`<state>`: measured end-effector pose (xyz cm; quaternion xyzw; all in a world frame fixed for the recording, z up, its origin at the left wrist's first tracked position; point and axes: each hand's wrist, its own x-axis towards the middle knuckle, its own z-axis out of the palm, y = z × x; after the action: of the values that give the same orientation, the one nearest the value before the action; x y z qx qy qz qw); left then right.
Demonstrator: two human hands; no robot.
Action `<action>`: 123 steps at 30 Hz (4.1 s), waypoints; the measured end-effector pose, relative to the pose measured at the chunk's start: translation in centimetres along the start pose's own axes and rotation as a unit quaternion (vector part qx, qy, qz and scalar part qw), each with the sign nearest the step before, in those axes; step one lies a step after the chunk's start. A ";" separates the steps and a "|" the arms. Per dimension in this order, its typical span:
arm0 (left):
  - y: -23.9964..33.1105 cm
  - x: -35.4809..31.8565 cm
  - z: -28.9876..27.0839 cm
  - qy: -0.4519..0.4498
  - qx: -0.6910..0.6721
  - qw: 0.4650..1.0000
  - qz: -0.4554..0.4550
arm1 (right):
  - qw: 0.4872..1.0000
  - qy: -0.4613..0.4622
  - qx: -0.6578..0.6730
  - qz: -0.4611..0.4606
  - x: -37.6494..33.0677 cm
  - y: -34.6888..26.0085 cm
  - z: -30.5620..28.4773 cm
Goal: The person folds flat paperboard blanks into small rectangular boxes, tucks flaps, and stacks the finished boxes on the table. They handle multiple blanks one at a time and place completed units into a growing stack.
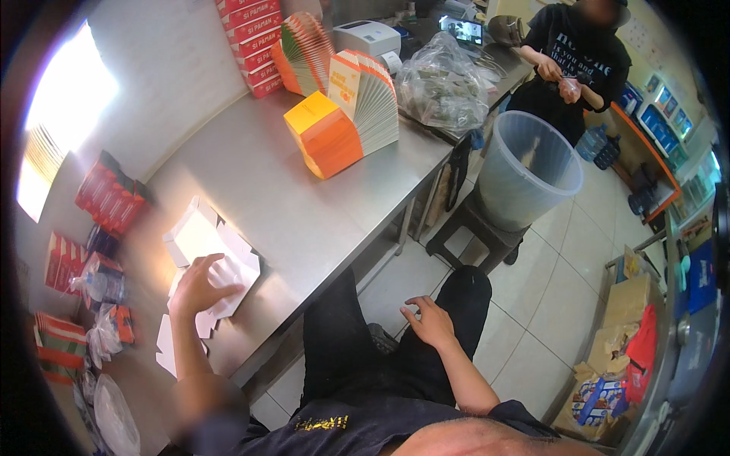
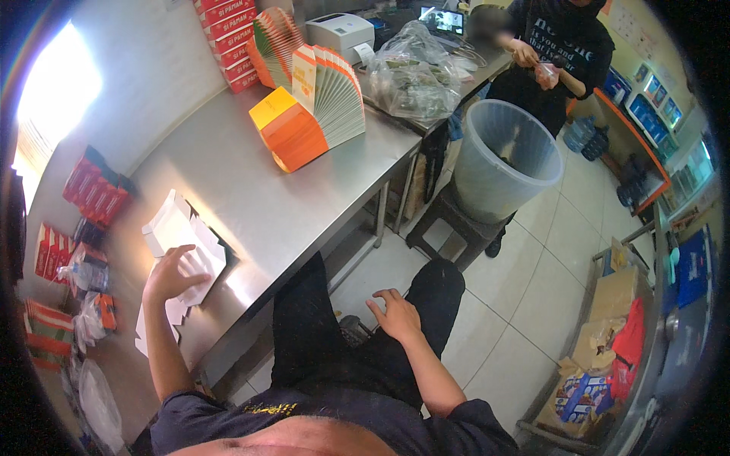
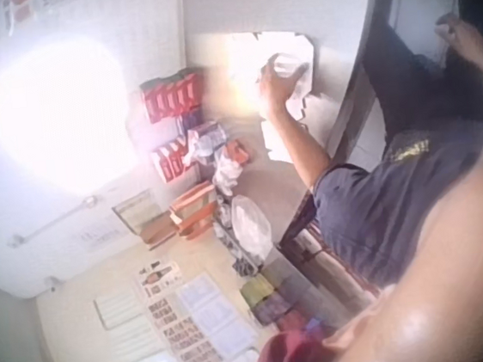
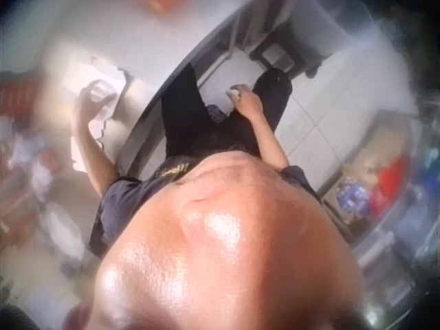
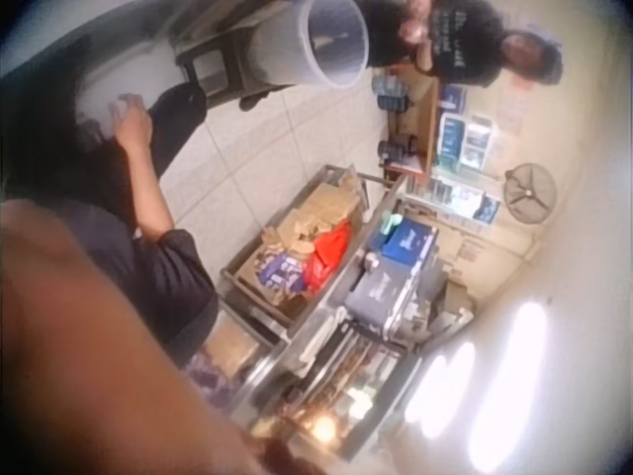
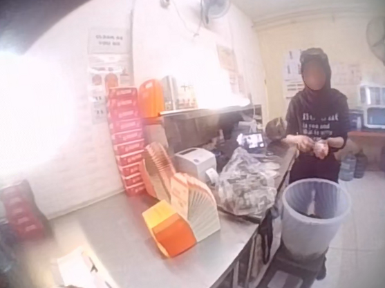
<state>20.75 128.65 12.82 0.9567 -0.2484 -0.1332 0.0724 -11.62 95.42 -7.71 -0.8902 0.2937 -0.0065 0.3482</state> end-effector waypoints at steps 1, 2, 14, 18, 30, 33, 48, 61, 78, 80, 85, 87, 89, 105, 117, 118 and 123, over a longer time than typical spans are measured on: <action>1.1 -0.6 0.1 -0.007 0.005 1.000 0.009 | 1.000 0.001 0.006 0.004 0.0 0.1 0.0; 1.7 -1.0 0.2 -0.014 0.010 1.000 0.019 | 1.000 0.008 0.004 0.004 0.1 0.3 0.1; -0.4 -0.5 -0.4 -0.008 -0.064 0.995 0.071 | 1.000 0.021 -0.002 -0.011 -0.2 0.4 0.2; -2.4 1.1 0.2 0.055 -0.169 0.984 -0.006 | 1.000 0.017 -0.014 -0.010 -0.1 0.4 0.3; 9.8 -2.2 -0.2 0.662 -0.283 0.663 0.208 | 0.976 0.126 0.176 -0.032 -0.6 0.8 -0.4; 13.9 -4.8 2.2 0.606 -0.377 0.654 0.251 | 0.917 0.279 0.247 -0.141 -0.7 -0.1 -0.3; 30.1 3.5 22.8 -0.130 -0.677 0.669 0.279 | 0.931 0.310 0.131 -0.140 1.0 -2.3 -2.5; 23.8 12.8 36.9 -0.170 -0.716 0.672 0.090 | 0.923 0.258 0.284 0.013 11.1 4.5 5.5; 24.2 12.3 37.1 -0.223 -0.691 0.683 0.085 | 0.914 0.287 0.281 -0.060 11.3 4.3 5.0; 23.7 12.4 37.2 -0.232 -0.701 0.671 0.073 | 0.924 0.260 0.278 -0.039 11.4 3.8 4.9; 24.2 11.5 35.7 -0.241 -0.688 0.683 0.044 | 0.921 0.271 0.276 -0.039 11.6 5.1 5.4; 23.9 11.5 35.6 -0.226 -0.689 0.686 0.052 | 0.930 0.260 0.258 -0.037 11.6 4.8 5.1; 23.9 11.4 35.7 -0.220 -0.693 0.684 0.060 | 0.937 0.253 0.239 -0.041 11.5 4.8 4.9; 25.0 10.1 36.2 -0.139 -0.506 0.841 0.130 | 0.970 0.203 0.132 0.015 10.1 4.1 3.5; 24.9 11.1 37.0 -0.033 -0.558 0.825 0.088 | 0.955 0.284 0.086 0.021 10.6 2.9 4.0; 24.4 11.6 37.1 0.011 -0.521 0.849 0.082 | 0.952 0.298 0.071 0.015 10.7 3.1 3.8; 24.6 11.5 35.6 0.232 -0.423 0.874 0.064 | 0.928 0.372 0.017 0.018 10.2 4.2 2.5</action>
<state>8.83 99.11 -18.60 0.8202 -0.2056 0.0058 0.5339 -4.79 89.10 -14.17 -0.8125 0.4182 -0.3355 0.2289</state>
